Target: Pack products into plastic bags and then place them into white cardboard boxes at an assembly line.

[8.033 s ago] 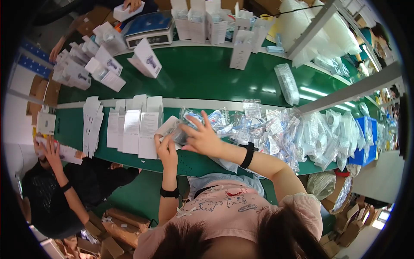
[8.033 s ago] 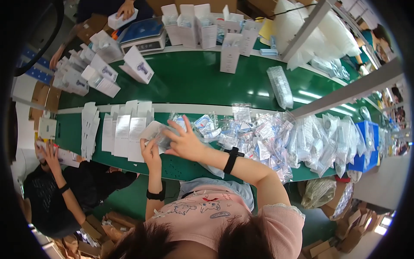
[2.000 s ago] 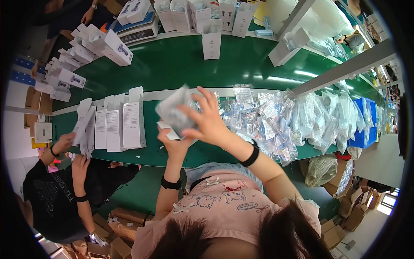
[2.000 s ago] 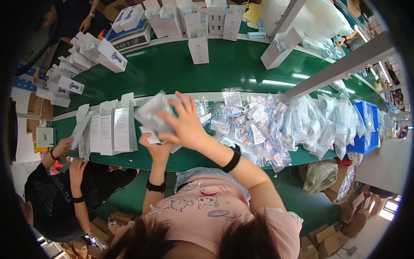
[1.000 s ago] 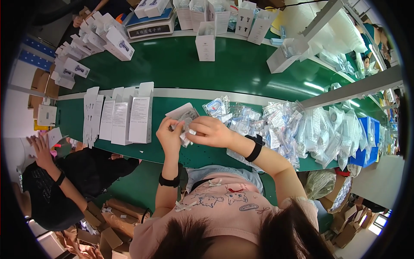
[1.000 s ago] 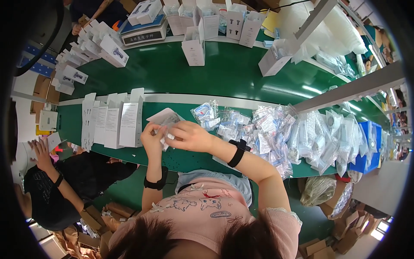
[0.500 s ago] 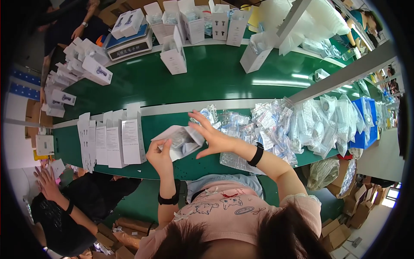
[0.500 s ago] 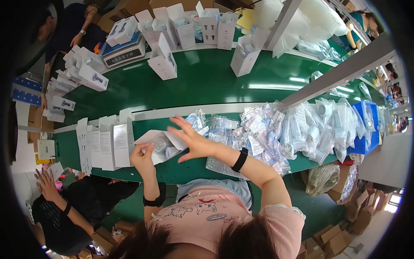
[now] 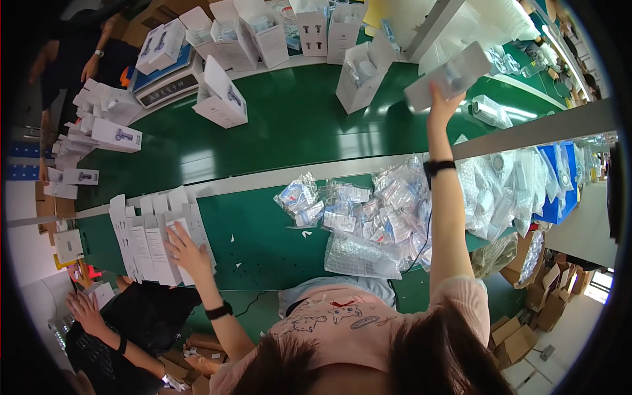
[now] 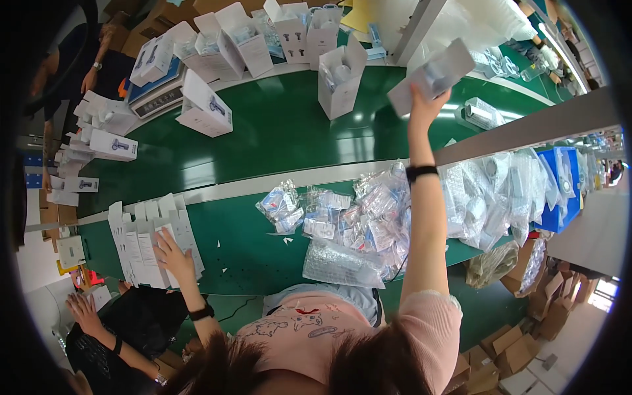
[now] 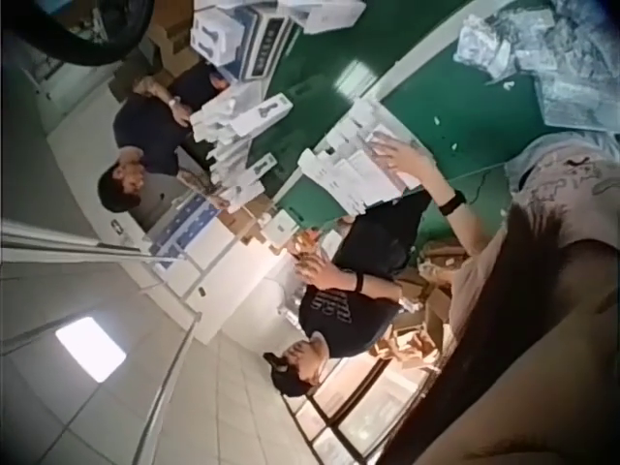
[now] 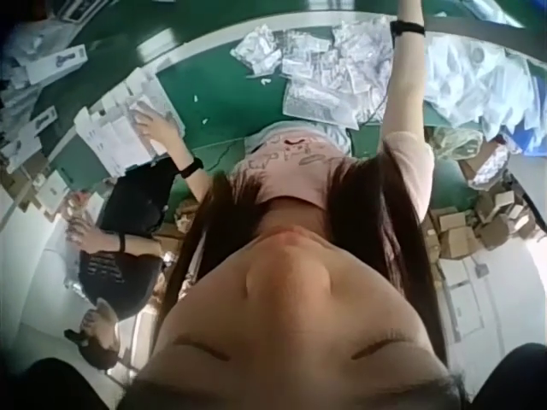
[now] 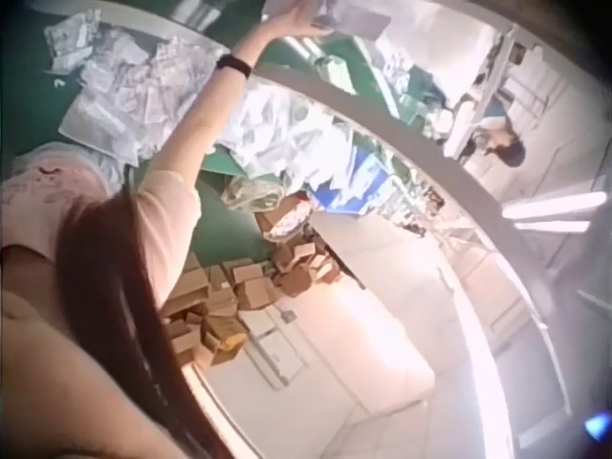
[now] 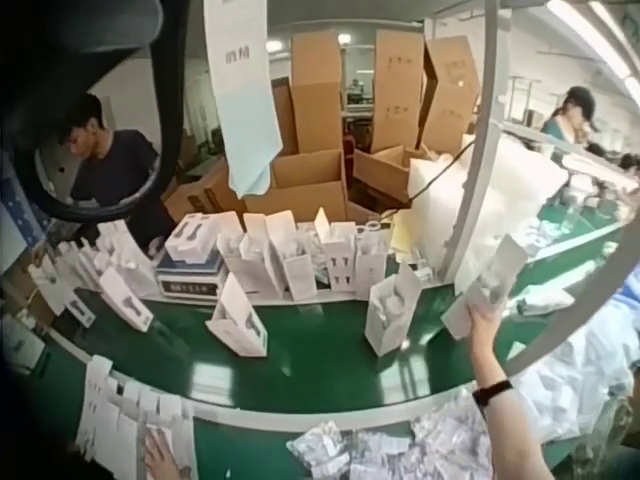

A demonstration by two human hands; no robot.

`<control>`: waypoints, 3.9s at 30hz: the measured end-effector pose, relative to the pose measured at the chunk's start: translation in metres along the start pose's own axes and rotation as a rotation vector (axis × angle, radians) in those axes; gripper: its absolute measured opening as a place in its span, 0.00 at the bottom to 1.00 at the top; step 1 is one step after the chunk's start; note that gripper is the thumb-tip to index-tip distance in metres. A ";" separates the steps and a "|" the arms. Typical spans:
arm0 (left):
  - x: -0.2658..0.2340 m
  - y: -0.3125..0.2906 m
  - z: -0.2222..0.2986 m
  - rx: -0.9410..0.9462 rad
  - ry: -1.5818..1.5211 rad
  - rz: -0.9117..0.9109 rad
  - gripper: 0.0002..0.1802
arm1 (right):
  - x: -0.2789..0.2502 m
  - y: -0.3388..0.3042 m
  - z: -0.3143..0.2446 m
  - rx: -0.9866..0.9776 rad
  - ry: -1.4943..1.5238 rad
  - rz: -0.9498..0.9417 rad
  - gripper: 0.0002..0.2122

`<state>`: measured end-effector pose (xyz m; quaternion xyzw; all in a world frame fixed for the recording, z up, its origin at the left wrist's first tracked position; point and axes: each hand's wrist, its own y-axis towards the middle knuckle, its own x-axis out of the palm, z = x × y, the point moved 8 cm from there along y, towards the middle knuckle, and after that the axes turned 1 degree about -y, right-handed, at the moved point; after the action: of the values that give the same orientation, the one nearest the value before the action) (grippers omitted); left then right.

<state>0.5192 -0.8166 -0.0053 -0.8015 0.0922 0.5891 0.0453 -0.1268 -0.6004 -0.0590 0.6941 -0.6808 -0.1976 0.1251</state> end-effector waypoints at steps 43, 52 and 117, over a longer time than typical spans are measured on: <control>-0.048 -0.120 0.169 0.487 -1.418 -0.075 0.41 | -0.021 -0.256 -0.235 0.237 0.369 -0.399 0.29; -0.023 -0.112 0.161 0.548 -1.561 0.047 0.44 | -0.047 -0.253 -0.209 -0.151 -0.025 -0.848 0.15; -0.050 -0.083 0.135 0.221 -1.449 -0.146 0.05 | -0.010 -0.312 -0.242 -0.502 0.092 -1.113 0.30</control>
<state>0.3951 -0.7060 -0.0018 -0.2063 0.0445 0.9536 0.2145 0.2601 -0.6001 0.0195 0.9027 -0.1426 -0.3575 0.1923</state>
